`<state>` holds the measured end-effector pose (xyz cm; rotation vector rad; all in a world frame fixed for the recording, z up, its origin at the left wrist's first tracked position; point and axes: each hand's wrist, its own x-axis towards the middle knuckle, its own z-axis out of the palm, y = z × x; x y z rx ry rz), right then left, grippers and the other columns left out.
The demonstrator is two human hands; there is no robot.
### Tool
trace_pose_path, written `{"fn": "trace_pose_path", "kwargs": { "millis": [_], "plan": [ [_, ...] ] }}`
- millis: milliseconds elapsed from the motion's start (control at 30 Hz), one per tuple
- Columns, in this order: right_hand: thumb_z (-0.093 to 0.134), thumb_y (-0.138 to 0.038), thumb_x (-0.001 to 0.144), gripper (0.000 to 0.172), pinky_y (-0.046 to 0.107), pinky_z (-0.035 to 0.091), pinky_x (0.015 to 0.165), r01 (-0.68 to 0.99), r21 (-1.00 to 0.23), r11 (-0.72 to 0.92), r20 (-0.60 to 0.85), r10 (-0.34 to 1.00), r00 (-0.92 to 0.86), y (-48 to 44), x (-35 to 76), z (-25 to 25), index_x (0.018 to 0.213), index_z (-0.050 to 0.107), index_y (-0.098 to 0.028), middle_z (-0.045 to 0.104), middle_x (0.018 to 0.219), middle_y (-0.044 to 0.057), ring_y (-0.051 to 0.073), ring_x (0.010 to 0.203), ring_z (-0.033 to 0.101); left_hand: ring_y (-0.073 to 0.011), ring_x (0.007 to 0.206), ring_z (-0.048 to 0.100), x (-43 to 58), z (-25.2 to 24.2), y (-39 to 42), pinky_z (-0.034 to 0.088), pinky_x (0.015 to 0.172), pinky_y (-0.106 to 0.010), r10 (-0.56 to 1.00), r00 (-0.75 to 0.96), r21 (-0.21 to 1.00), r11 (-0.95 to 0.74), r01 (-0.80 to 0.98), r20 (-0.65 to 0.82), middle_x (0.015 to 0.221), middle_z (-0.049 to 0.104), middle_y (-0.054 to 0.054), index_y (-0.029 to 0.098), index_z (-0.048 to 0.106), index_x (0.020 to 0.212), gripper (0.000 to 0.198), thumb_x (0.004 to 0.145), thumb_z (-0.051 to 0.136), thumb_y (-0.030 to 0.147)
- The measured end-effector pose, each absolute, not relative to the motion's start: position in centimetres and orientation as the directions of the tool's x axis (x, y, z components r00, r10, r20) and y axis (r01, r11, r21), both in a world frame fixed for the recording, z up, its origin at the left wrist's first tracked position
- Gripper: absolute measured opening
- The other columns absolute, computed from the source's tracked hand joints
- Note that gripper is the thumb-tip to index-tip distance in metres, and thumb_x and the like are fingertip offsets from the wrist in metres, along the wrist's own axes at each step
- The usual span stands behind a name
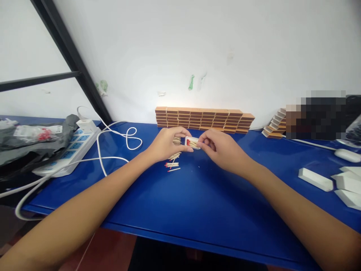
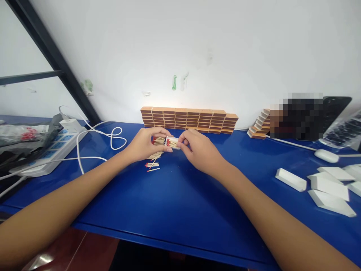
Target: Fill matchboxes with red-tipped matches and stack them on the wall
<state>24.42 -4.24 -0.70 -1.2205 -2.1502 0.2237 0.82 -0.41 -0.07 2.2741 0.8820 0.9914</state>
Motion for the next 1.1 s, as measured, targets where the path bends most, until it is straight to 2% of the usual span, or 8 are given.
{"fn": "trace_pose_path", "kwargs": {
  "millis": [367,567,667,767,900,1000,1100],
  "plan": [
    [0.055,-0.025,0.102,0.014,0.033,0.041,0.069,0.697,-0.325,0.639,0.498,0.743,-0.448,-4.5,24.3,-0.9,0.101,0.068,-0.020,0.059,0.093,0.006,0.018,0.075,0.055,-0.0193,0.091,0.078,0.8,-0.4,-0.5,0.059,0.085,-0.033,0.721,0.529,0.648,-0.669,0.364,0.448,0.099,0.082,0.001,0.023,0.073,0.103,0.035,0.077,0.094,0.035],
    [0.054,-0.030,0.104,0.019,0.033,0.042,0.070,0.687,-0.339,0.642,0.496,0.743,-0.449,-4.5,24.2,-0.6,0.097,0.069,-0.020,0.059,0.091,0.006,0.018,0.074,0.054,-0.0209,0.095,0.079,1.0,-0.4,-0.7,0.059,0.083,-0.032,0.734,0.542,0.698,-0.634,0.332,0.409,0.103,0.082,-0.002,0.023,0.072,0.104,0.035,0.080,0.091,0.038],
    [0.057,-0.034,0.102,0.022,0.032,0.040,0.067,0.677,-0.382,0.629,0.434,0.769,-0.469,-4.4,24.7,0.4,0.091,0.070,-0.020,0.060,0.083,0.004,0.017,0.072,0.054,-0.0212,0.092,0.078,1.3,-0.3,-1.2,0.057,0.086,-0.035,0.696,0.558,0.590,-0.702,0.398,0.452,0.098,0.081,-0.001,0.023,0.074,0.099,0.031,0.084,0.087,0.046],
    [0.061,-0.038,0.099,0.025,0.031,0.037,0.062,0.688,-0.426,0.588,0.345,0.808,-0.477,-4.2,25.7,1.5,0.083,0.070,-0.022,0.059,0.072,0.001,0.016,0.065,0.052,-0.0239,0.099,0.075,1.8,-0.6,-2.0,0.048,0.106,-0.046,0.629,0.608,0.414,-0.777,0.475,0.484,0.103,0.081,0.000,0.024,0.074,0.101,0.034,0.088,0.082,0.055],
    [0.067,-0.044,0.093,0.025,0.030,0.034,0.058,0.717,-0.454,0.529,0.217,0.846,-0.487,-4.0,27.1,2.5,0.081,0.070,-0.022,0.055,0.064,-0.002,0.014,0.059,0.048,-0.0275,0.112,0.072,2.3,-1.2,-3.1,0.042,0.111,-0.049,0.599,0.717,0.332,-0.799,0.502,0.357,0.112,0.079,-0.004,0.023,0.072,0.106,0.031,0.093,0.078,0.050],
    [0.071,-0.048,0.089,0.028,0.030,0.033,0.057,0.727,-0.464,0.507,0.077,0.840,-0.537,-4.2,27.1,2.4,0.077,0.070,-0.022,0.055,0.065,-0.002,0.013,0.059,0.047,-0.0328,0.133,0.062,2.3,-1.3,-3.5,0.036,0.118,-0.053,0.583,0.740,0.273,-0.812,0.516,0.336,0.123,0.077,-0.008,0.022,0.072,0.108,0.032,0.091,0.080,0.048],
    [0.072,-0.051,0.088,0.031,0.030,0.032,0.056,0.734,-0.471,0.489,0.037,0.843,-0.537,-4.5,26.6,2.0,0.075,0.070,-0.023,0.057,0.068,-0.002,0.013,0.060,0.047,-0.0343,0.141,0.055,2.1,-1.3,-3.5,0.034,0.121,-0.055,0.578,0.746,0.264,-0.815,0.515,0.329,0.123,0.076,-0.006,0.023,0.074,0.112,0.036,0.089,0.080,0.050]
  ]
}}
